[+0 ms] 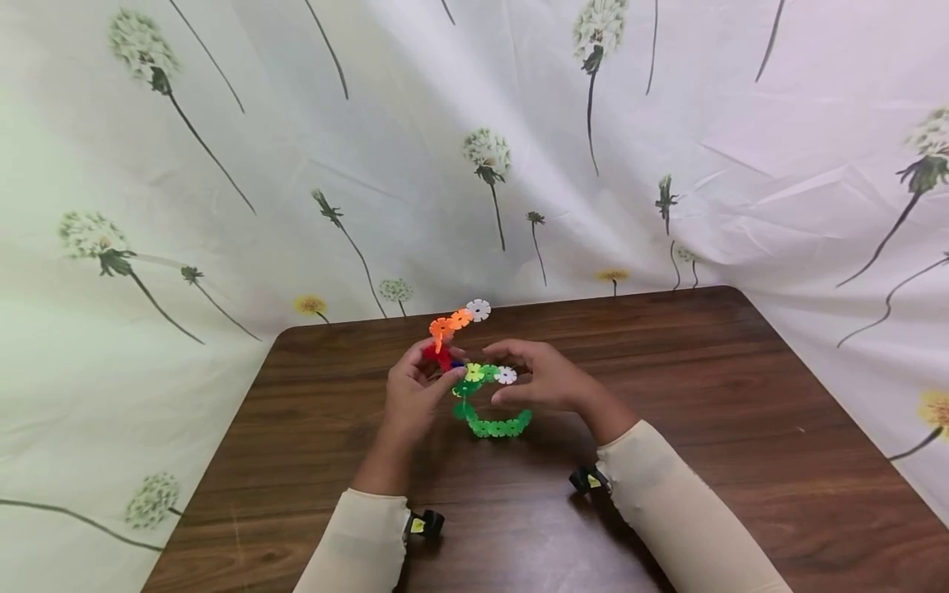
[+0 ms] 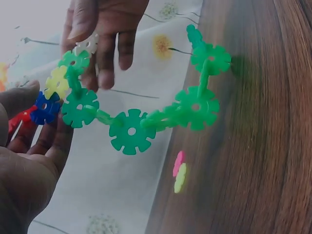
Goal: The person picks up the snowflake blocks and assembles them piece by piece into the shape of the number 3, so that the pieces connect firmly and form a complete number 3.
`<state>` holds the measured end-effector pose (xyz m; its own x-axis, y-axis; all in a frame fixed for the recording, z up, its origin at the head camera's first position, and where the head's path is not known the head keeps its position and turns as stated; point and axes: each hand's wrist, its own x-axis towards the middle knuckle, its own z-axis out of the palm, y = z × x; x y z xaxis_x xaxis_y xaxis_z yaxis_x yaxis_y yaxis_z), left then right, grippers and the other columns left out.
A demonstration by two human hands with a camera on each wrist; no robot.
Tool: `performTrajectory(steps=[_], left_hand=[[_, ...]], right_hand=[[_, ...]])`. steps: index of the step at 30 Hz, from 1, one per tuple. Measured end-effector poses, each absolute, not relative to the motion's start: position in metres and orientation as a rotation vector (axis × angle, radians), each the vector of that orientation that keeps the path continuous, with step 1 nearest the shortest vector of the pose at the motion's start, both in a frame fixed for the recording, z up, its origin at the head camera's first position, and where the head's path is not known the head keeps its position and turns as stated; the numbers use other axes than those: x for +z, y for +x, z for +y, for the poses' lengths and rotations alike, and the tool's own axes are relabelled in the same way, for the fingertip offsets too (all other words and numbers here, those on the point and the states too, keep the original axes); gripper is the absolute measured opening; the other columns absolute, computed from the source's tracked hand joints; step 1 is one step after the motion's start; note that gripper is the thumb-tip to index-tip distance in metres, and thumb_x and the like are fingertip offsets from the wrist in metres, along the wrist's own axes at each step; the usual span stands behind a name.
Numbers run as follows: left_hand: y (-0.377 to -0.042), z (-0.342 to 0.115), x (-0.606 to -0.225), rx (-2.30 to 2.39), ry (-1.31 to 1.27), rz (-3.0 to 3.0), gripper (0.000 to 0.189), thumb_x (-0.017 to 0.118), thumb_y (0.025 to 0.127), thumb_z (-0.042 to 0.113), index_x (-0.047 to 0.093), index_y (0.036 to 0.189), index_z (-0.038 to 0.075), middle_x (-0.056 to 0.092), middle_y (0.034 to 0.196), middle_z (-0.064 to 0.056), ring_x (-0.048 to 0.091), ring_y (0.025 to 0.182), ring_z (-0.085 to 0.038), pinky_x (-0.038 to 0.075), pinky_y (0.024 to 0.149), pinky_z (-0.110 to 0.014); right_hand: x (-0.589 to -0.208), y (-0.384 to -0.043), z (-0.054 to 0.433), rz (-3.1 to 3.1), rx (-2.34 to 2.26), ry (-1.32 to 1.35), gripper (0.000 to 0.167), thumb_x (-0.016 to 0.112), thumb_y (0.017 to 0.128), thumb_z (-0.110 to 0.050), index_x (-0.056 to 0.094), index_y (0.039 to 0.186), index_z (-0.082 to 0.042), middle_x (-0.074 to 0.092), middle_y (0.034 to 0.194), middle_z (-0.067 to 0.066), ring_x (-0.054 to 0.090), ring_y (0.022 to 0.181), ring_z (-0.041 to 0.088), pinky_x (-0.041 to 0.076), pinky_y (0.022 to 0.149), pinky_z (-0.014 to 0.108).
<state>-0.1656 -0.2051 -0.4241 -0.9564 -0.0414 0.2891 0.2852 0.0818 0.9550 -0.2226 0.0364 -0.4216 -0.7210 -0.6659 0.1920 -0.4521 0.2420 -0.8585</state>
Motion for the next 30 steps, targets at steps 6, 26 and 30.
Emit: performTrajectory(steps=[6,26,30], left_hand=[[-0.168,-0.211,-0.421,-1.915,-0.243,-2.167,0.054,0.079,0.095,-0.007,0.058,0.142,0.004,0.074,0.132,-0.023,0.076,0.121,-0.026,0.060,0.103,-0.020],[-0.156,-0.214,-0.403,-1.806,-0.266,-2.132,0.035,0.065,0.111,0.015,0.061,0.144,0.008,0.074,0.125,-0.021,0.074,0.110,-0.010,0.061,0.100,-0.020],[-0.154,-0.216,-0.398,-1.784,-0.268,-2.130,0.033,0.065,0.111,0.016,0.063,0.143,0.007,0.075,0.121,-0.023,0.075,0.107,-0.011,0.062,0.098,-0.022]], right_hand=[[-0.423,-0.228,0.042,2.281,-1.525,-1.046,0.047,0.082,0.097,-0.004,0.067,0.141,0.000,0.072,0.142,0.019,0.073,0.120,0.029,0.062,0.106,0.052],[-0.429,-0.223,0.030,2.229,-1.626,-0.999,0.046,0.081,0.097,-0.002,0.067,0.140,0.001,0.069,0.144,0.024,0.074,0.126,0.034,0.065,0.099,0.032],[-0.432,-0.222,0.027,2.223,-1.632,-0.997,0.044,0.081,0.097,-0.003,0.068,0.139,0.000,0.071,0.142,0.020,0.074,0.126,0.033,0.064,0.098,0.028]])
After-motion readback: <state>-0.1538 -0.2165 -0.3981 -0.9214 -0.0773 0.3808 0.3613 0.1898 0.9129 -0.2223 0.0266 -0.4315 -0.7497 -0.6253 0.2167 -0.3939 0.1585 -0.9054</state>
